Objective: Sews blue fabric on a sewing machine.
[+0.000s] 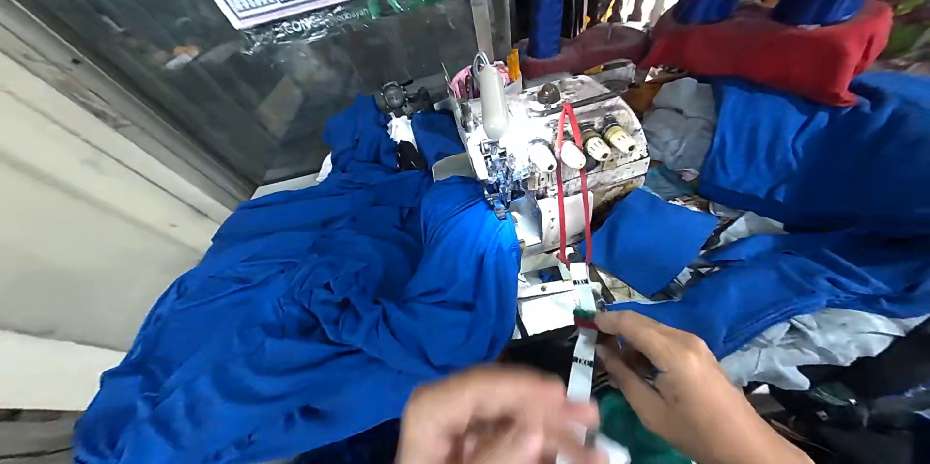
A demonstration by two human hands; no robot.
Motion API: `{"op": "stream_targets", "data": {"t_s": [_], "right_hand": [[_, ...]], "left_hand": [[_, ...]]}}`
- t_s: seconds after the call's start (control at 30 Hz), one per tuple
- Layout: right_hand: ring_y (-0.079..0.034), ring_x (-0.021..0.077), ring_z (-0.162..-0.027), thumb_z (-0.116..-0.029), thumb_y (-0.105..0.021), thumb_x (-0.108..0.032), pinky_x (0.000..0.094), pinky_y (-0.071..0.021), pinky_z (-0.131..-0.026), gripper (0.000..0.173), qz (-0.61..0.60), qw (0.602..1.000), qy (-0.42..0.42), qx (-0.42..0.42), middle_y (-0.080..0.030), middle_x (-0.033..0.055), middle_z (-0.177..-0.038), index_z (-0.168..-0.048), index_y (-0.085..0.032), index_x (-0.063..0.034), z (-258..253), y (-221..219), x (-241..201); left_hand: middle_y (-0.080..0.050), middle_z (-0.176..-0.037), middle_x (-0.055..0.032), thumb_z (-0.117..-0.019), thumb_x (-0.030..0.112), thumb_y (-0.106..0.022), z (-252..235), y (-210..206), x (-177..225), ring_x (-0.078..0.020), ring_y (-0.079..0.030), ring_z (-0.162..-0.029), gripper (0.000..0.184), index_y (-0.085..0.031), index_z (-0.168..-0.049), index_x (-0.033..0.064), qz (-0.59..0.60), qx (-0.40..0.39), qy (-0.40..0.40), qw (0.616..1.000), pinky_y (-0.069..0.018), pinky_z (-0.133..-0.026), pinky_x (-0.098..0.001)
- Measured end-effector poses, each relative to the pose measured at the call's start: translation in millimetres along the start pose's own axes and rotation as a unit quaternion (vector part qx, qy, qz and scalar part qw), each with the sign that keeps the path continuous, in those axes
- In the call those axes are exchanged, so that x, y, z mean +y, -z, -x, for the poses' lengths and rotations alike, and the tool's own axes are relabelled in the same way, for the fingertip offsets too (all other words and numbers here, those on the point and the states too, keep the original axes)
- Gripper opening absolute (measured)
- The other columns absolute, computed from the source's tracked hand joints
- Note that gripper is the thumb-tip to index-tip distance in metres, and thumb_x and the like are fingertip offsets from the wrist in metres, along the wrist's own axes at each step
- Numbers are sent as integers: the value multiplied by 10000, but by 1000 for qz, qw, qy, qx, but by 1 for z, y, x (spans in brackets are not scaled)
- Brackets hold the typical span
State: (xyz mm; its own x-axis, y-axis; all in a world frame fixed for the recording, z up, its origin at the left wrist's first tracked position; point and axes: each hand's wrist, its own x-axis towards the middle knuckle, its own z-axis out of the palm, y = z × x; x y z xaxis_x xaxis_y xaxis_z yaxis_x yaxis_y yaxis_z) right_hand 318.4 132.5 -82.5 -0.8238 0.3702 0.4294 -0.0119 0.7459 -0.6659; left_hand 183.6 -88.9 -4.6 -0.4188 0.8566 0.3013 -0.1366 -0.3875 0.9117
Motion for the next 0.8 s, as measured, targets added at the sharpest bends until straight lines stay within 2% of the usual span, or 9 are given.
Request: {"op": "stream_targets", "data": {"t_s": [0.17, 0.3, 0.37, 0.5, 0.53, 0.6, 0.67, 0.73, 0.8], "right_hand": [[-729, 127, -801, -904, -680, -38, 358, -664, -675, 502, -196, 968, -142, -67, -710, -6, -1192, -1386, -574, -128, 25, -22, -16], [-734, 123, -821, -896, -695, -46, 330, -667, -682, 457, -240, 959, -146, -37, -704, -17, -1230, -1337, -594, -115, 31, -42, -7], [-745, 128, -818, -949, -667, -68, 320, -670, -663, 305, -229, 963, -140, -21, -723, -12, -1205, -1251, -650, -106, 25, -30, -9], [-736, 106, -797, -1001, -625, -118, 288, -654, -646, 199, -199, 966, -163, -21, -743, -21, -1141, -1184, -704, -117, 12, -2, -18], [-730, 99, -785, -1001, -624, -121, 280, -650, -641, 192, -188, 972, -142, -20, -743, -23, -1113, -1170, -714, -123, 8, -3, -15], [-711, 77, -782, -997, -604, -119, 265, -645, -660, 218, -141, 987, -70, -28, -736, -25, -1078, -1165, -740, -148, 7, -10, -5], [-712, 80, -864, -1005, -569, -110, 284, -636, -743, 254, -82, 994, -15, -64, -732, -5, -1146, -1189, -739, -150, 11, -11, -4], [-715, 98, -1052, -1018, -532, -84, 321, -629, -876, 298, -47, 993, 28, -104, -697, -8, -1308, -1237, -720, -156, 16, -14, 0], [-702, 104, -1117, -1018, -511, -80, 329, -623, -904, 306, -33, 992, 45, -109, -673, -26, -1361, -1222, -721, -173, 21, -20, 8]], "left_hand": [[-734, -1023, -241, -1007, 64, -622, -27, -9, -100, -291, -745, -753, 205, -674, -1139, -83, 40, 222, 172, 959, -639, -598, -398], [-737, -962, -236, -1025, 59, -591, -16, -6, -95, -315, -750, -752, 189, -669, -1093, -99, -29, 204, 174, 963, -656, -638, -428], [-769, -928, -145, -1040, 90, -562, -13, -3, -89, -252, -767, -792, 204, -704, -1051, -57, -171, 185, 221, 942, -666, -721, -387], [-663, -1323, -106, -1015, 329, -628, 0, 11, -161, -148, -690, -1136, 527, -541, -1443, 33, -290, 130, 271, 909, -590, -983, -364], [-659, -1319, -98, -996, 336, -659, -3, 12, -185, -137, -679, -1146, 504, -584, -1405, 52, -285, 143, 234, 918, -588, -986, -347], [-736, -1100, -37, -974, 241, -693, -8, 9, -215, -110, -710, -1000, 237, -735, -1145, 82, -252, 179, 151, 939, -613, -892, -309], [-742, -959, 9, -987, 184, -655, 0, 7, -207, -80, -712, -897, 133, -750, -1013, 94, -244, 161, 139, 946, -613, -831, -289], [-740, -913, -13, -1004, 147, -626, 14, 10, -183, -113, -717, -822, 130, -720, -1027, 60, -225, 145, 163, 950, -621, -767, -315], [-740, -978, -59, -1000, 106, -628, 18, 5, -170, -148, -724, -847, 159, -682, -1120, 17, -204, 183, 176, 946, -626, -764, -328]]}}
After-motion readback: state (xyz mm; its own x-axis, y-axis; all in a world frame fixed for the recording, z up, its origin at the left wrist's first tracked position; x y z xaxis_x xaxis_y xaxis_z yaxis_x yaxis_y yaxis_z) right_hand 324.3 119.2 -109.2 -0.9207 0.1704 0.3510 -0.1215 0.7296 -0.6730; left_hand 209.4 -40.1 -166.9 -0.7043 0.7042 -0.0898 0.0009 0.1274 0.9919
